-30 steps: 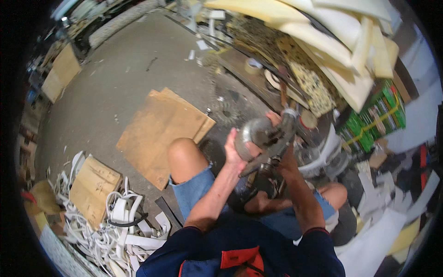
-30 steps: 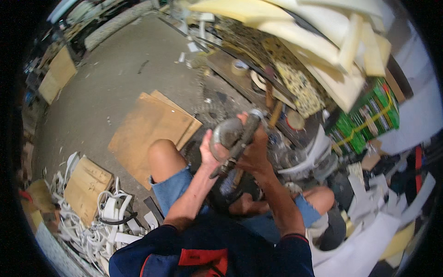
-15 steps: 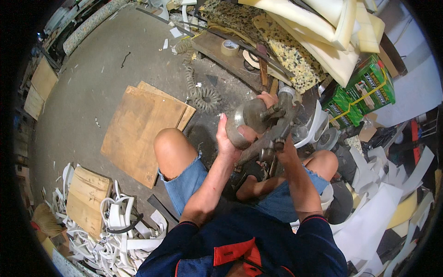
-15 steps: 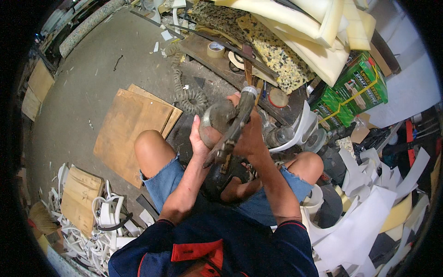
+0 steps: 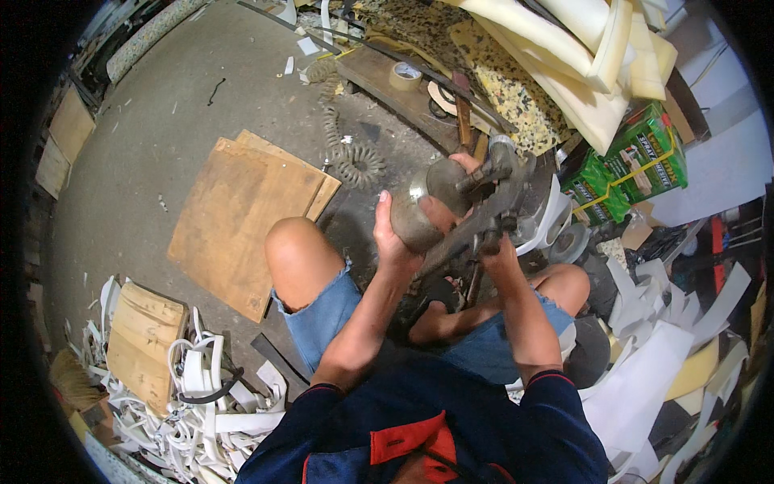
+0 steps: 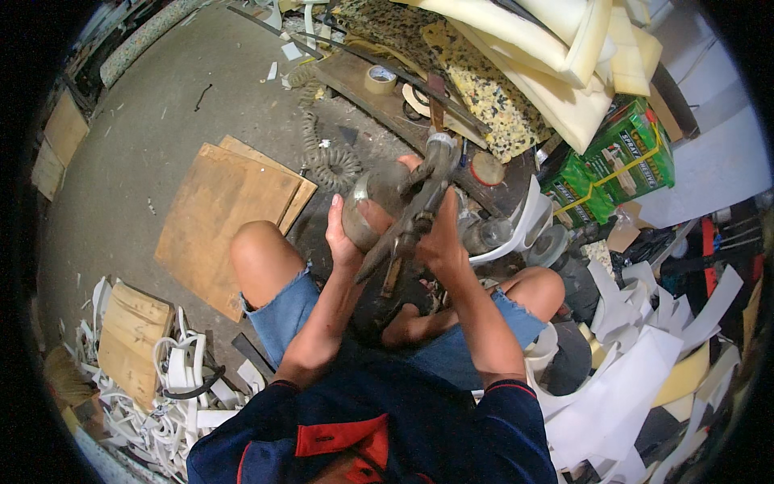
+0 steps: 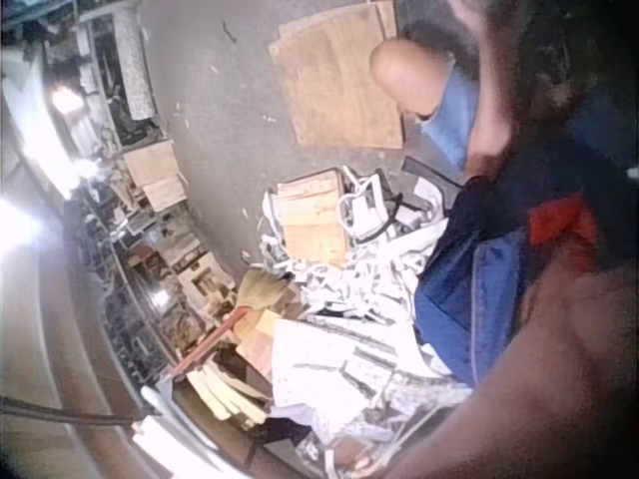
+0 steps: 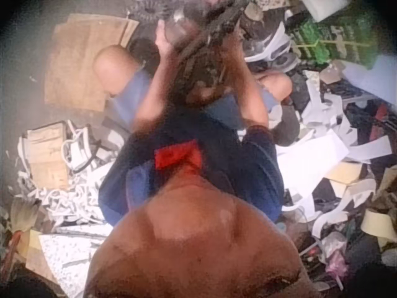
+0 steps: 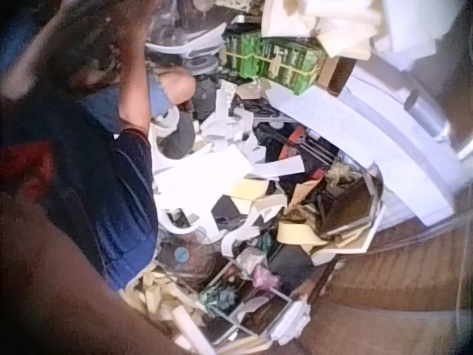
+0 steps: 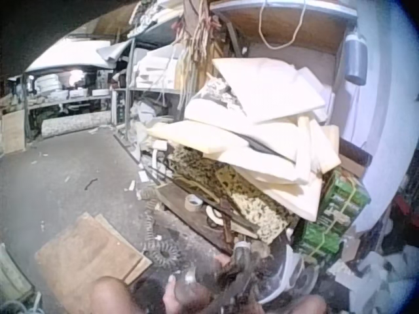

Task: The person sits on the floor in a cluttered workshop and prepares a spray gun. They clear debris, disassemble the gun, clean the nozzle, pour a yellow liquid from a green box into the gun's cup, reassemble the gun, and apply tape to the nozzle.

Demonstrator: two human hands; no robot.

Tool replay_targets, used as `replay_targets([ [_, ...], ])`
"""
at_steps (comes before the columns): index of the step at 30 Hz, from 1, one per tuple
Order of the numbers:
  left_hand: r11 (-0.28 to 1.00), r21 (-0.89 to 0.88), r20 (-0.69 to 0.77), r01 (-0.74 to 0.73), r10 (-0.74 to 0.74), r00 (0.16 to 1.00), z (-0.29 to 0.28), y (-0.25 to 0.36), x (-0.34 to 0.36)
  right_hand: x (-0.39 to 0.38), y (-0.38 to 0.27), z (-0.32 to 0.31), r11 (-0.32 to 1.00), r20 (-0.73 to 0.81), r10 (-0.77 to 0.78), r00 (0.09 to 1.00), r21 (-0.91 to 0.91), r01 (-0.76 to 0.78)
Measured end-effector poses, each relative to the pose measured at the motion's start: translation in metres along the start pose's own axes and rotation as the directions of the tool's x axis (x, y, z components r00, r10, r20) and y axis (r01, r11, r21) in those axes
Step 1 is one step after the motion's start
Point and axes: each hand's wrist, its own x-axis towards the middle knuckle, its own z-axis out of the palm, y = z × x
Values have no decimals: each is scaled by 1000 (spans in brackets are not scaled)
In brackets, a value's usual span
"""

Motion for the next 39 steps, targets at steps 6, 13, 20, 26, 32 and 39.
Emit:
replay_targets([
  [6,991,-105,-21,-88,87,996,-10,-6,10,10,12,19,1000,-45,23,999,19,-22],
  [13,993,41,-203,-108,114,972,-7,-6,13,20,4,26,999,-47,22,999,26,-21],
  [20,991,28,-150,-133,135,979,-19,-14,19,18,12,30,999,-108,-25,994,-26,22],
  [26,994,23,-67,-109,111,992,-27,-18,27,15,27,21,995,-42,-98,994,-36,96],
  [32,995,80,-47,-66,70,996,-15,-14,23,11,35,15,999,-2,37,999,6,-37],
  [39,997,-30,85,-72,74,994,-4,-12,12,27,13,11,961,-57,86,995,267,-68],
])
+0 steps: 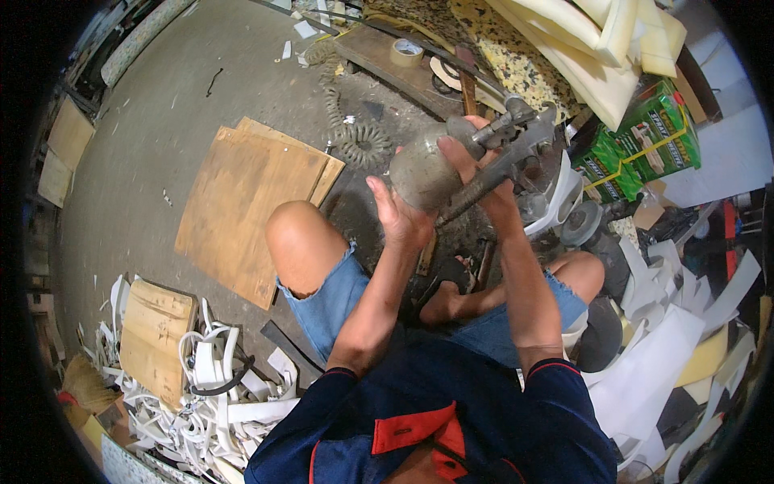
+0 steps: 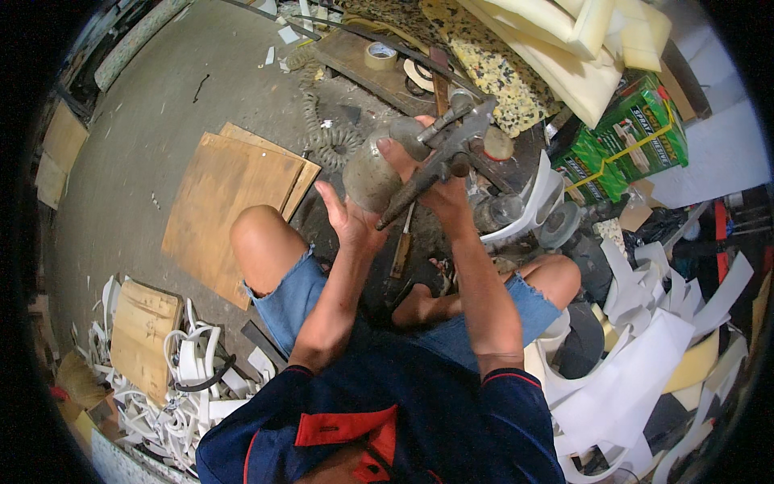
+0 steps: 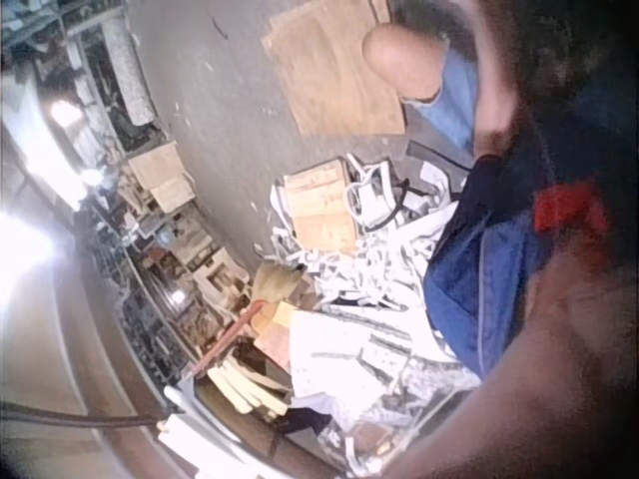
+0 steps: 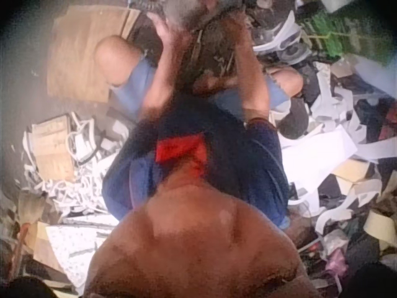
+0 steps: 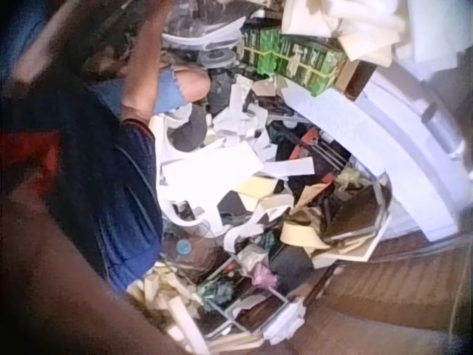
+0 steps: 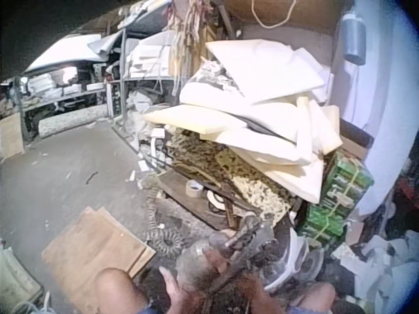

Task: The person sits on the floor in a cluttered workshop and prepares a spray gun. They clear debris, disassemble the gun, clean the nozzle, pour a yellow liquid from a green box into the gun's cup, reassemble the gun, and apply tape to the nozzle.

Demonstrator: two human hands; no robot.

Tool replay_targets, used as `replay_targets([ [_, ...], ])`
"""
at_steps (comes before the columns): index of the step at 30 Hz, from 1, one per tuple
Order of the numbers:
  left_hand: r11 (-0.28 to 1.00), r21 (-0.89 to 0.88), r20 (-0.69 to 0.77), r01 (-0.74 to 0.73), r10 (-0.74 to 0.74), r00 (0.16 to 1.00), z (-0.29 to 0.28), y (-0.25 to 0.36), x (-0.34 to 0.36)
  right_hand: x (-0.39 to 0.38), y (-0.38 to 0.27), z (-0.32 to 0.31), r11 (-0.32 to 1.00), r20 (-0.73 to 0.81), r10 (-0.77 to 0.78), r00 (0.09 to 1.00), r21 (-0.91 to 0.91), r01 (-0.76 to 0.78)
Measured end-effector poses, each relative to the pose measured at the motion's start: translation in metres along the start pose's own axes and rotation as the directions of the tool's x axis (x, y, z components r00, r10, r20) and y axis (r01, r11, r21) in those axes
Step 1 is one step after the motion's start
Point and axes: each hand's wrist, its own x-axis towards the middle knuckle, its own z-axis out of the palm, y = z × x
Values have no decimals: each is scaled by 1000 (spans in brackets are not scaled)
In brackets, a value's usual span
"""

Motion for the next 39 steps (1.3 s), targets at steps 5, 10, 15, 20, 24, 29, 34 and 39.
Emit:
replay_targets([
  [5,983,122,-90,-138,149,985,-5,-6,13,-12,8,6,995,-54,-21,998,-103,15],
  [10,993,9,-148,-116,116,982,-16,4,21,-23,32,6,927,66,-144,987,-341,158],
  [15,998,-37,-162,-50,43,986,-19,8,20,-22,19,9,910,51,-147,988,-384,155],
  [20,999,-27,-168,36,-40,985,-22,11,20,-20,15,15,937,8,-176,984,-305,170],
  [24,996,-58,-202,66,-76,976,-23,7,16,-19,26,8,958,53,-119,991,-257,129],
  [29,999,25,-207,-28,33,978,-25,-8,14,-22,20,15,977,12,-121,993,-173,121],
  [34,973,185,-227,-135,177,958,-34,-15,18,-23,-1,24,991,-46,74,996,-105,-78],
  [39,962,217,-214,-165,212,954,-34,-15,17,-24,0,24,973,-82,155,984,-161,-167],
])
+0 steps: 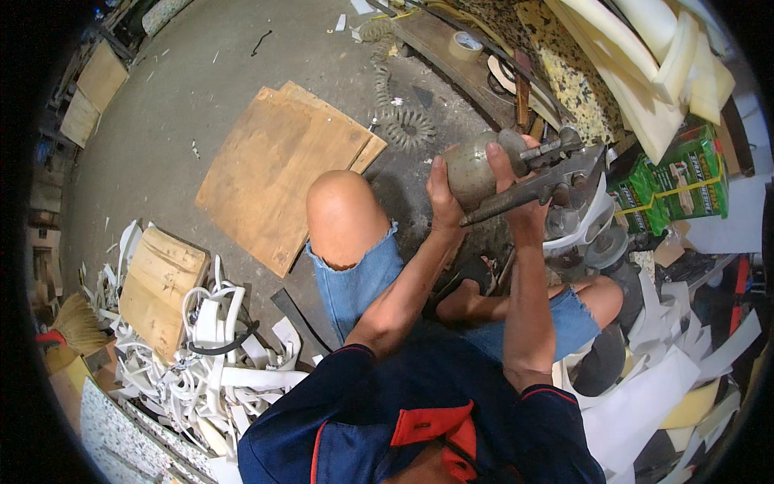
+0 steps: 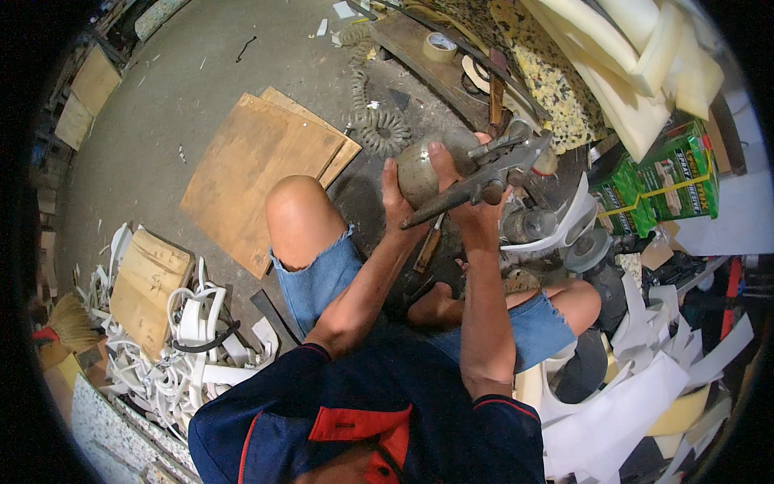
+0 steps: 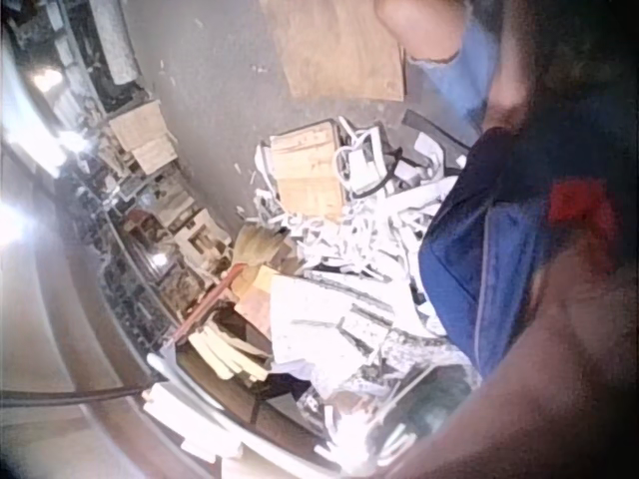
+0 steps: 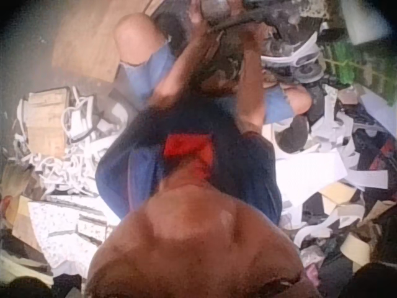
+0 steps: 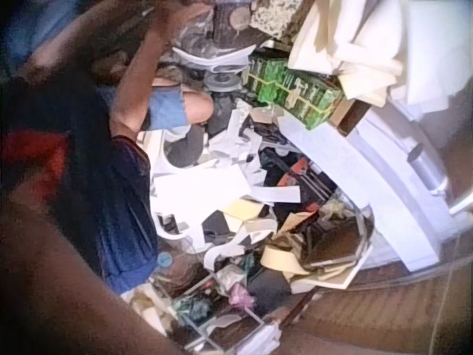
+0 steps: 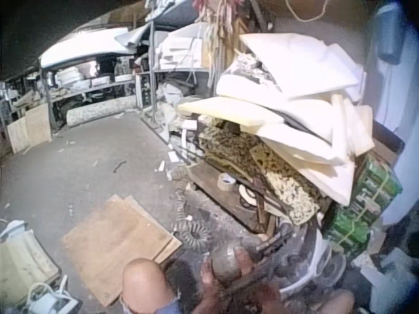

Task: The person sits on the floor in a cluttered workshop and prepares a spray gun. They clear debris, disassemble the gun, clean the nozzle, pour a yellow liquid from a green box into the gun's cup, reassemble the gun, and apply tape to the nozzle.

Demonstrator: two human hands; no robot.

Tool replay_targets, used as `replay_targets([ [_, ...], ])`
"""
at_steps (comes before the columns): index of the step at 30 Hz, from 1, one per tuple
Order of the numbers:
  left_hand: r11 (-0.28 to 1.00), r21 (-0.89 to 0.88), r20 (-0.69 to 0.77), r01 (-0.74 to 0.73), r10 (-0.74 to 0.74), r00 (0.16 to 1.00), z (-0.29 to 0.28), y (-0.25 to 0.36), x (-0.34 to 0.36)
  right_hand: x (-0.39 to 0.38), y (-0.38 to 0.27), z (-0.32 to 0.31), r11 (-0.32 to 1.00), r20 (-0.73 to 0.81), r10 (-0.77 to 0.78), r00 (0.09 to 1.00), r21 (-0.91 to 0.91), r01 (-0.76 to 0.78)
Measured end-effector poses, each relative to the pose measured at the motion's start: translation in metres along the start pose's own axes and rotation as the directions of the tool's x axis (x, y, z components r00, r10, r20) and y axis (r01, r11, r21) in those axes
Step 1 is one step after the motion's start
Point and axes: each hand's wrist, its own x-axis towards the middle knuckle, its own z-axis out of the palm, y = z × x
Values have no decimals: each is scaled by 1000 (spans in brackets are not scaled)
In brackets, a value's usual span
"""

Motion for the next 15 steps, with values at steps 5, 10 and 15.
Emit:
replay_targets([
  [5,974,-132,67,187,-179,982,6,15,2,6,14,-4,942,-10,-320,947,-104,318],
  [10,963,-86,97,255,-246,964,11,22,-3,8,19,-8,922,10,-340,941,-192,335],
  [15,992,117,-11,40,-39,999,7,11,-9,5,15,-1,983,-123,-175,977,-82,166],
])
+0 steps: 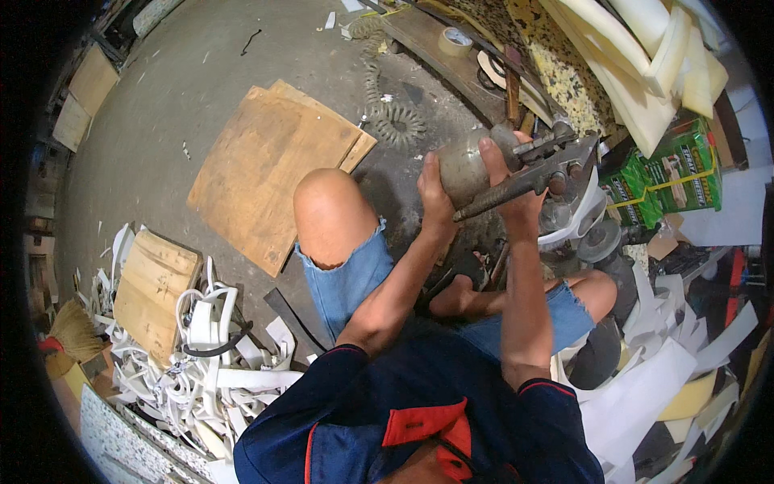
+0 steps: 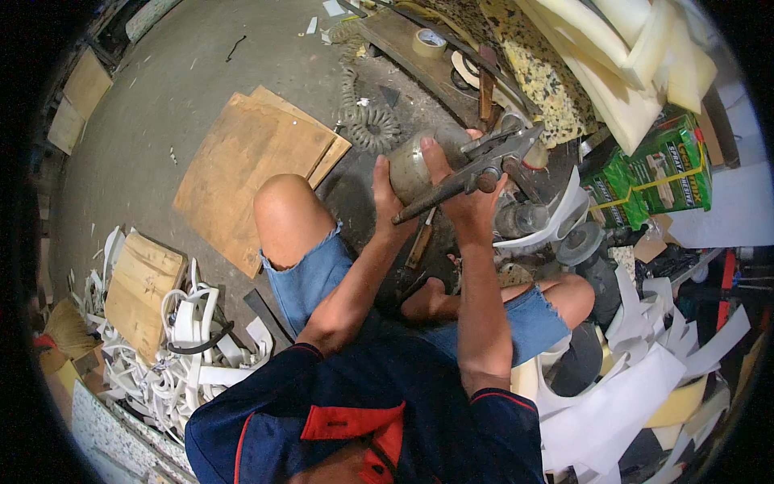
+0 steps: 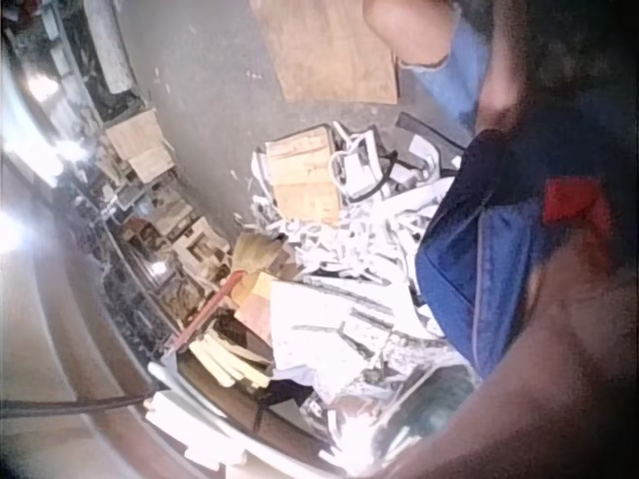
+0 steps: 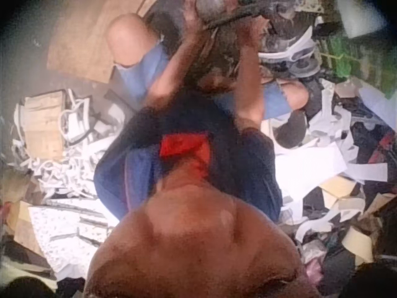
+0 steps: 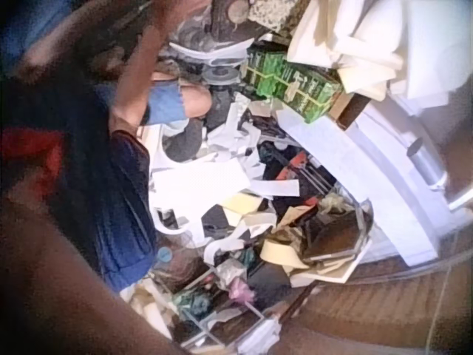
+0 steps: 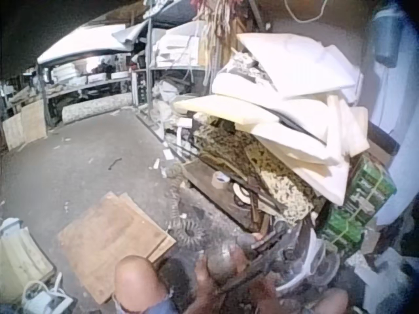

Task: The person sits on the floor in a cluttered workshop and prepares a spray gun. They clear debris, disassemble the gun, clean the nozzle, pour a yellow liquid from a green box into the gun's cup, reassemble the gun, and apply tape to the nozzle.

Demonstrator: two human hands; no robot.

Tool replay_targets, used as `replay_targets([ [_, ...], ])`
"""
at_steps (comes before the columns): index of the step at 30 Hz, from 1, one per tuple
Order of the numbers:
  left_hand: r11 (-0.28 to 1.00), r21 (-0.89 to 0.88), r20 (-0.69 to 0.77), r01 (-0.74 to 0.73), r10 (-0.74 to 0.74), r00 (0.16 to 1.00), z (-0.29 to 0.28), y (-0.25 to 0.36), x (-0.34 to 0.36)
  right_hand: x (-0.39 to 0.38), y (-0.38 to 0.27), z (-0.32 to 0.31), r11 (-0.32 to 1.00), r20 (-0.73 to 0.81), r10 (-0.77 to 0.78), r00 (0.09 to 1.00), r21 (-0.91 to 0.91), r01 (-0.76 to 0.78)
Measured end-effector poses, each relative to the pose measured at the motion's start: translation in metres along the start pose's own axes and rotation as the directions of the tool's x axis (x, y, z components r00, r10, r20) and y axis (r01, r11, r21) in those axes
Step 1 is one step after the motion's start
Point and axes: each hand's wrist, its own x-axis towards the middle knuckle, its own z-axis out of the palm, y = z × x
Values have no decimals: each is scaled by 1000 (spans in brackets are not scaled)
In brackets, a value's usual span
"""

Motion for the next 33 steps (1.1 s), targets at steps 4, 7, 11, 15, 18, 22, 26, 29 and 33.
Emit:
replay_targets([
  [4,998,16,21,-64,64,998,-2,-4,2,-1,2,2,998,9,27,1000,53,-28],
  [7,986,-164,65,38,-27,998,5,1,3,-1,9,1,999,5,-35,999,15,35],
  [11,935,-224,149,276,-247,958,5,15,3,3,18,-3,970,40,-227,973,-81,230],
  [15,954,-136,99,268,-256,962,0,13,7,1,18,-5,991,93,-127,988,-27,130],
  [18,976,-146,41,159,-154,987,-3,-3,2,-2,14,-2,995,41,-77,996,-65,79],
  [22,997,-67,10,-43,44,999,-4,-10,0,0,8,4,997,2,-51,999,-64,51],
  [26,977,-152,66,150,-142,988,-1,4,4,0,-1,-2,995,45,-102,994,20,102],
  [29,915,-199,162,352,-323,932,-1,16,6,-1,-6,-13,984,92,-158,983,-67,164],
  [33,858,-266,147,439,-414,898,5,15,4,10,-2,-23,902,215,-338,916,-203,381],
])
